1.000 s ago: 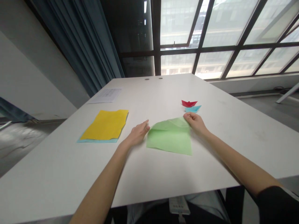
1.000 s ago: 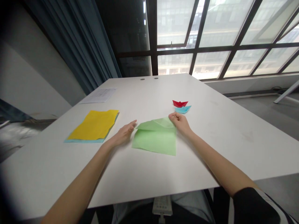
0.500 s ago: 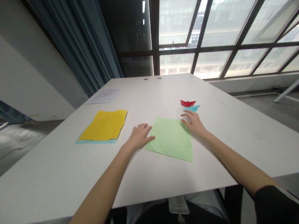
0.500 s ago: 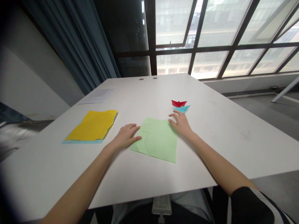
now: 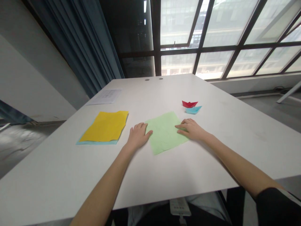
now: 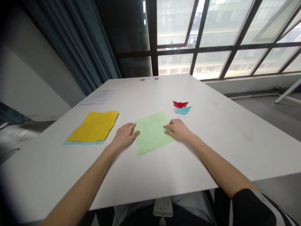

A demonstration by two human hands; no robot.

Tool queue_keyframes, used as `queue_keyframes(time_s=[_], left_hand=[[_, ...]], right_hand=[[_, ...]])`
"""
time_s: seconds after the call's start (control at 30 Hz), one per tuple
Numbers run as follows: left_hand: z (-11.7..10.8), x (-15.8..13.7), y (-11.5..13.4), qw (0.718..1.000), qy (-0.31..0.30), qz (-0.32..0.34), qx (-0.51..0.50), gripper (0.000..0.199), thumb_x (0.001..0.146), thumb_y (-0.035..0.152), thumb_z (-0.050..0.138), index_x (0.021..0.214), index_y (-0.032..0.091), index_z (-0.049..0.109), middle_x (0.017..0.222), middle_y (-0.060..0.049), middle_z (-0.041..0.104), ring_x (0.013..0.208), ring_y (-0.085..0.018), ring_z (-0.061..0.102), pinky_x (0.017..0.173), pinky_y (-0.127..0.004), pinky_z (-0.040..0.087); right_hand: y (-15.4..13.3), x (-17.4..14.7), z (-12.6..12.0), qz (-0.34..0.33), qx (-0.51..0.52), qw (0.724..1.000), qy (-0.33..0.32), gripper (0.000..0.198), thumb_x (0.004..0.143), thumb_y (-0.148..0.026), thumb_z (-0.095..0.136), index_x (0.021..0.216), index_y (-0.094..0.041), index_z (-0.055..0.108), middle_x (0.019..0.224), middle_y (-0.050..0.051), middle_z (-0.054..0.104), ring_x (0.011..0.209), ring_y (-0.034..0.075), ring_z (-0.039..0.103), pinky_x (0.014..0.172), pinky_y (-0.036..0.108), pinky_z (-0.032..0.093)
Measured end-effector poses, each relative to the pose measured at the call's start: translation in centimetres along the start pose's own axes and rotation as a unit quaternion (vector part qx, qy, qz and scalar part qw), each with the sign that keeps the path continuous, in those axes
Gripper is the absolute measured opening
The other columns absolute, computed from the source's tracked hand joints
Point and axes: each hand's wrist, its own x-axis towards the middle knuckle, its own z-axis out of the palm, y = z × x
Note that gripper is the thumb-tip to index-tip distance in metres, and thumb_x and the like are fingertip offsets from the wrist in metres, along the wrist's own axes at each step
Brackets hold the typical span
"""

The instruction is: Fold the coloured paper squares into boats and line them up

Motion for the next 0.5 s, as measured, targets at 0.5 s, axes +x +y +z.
queue_keyframes(time_s=[0.5], left_hand=[[1.1, 0.5, -1.1, 0.999, 0.001, 0.028, -0.030, 0.041, 0.084, 0.048, 0.039, 0.112, 0.020, 0.052, 0.131, -0.011, 0.043, 0.122, -0.028, 0.035, 0.096, -0.050, 0.029]], right_hand=[[2.7, -0.1, 2.4, 0.072, -0.028, 0.996, 0.045, 0.049, 0.083, -0.044, 0.045, 0.119, -0.012, 0.052, 0.122, 0.015, 0.053, 0.114, 0.026, 0.046, 0.097, 0.042, 0.031]])
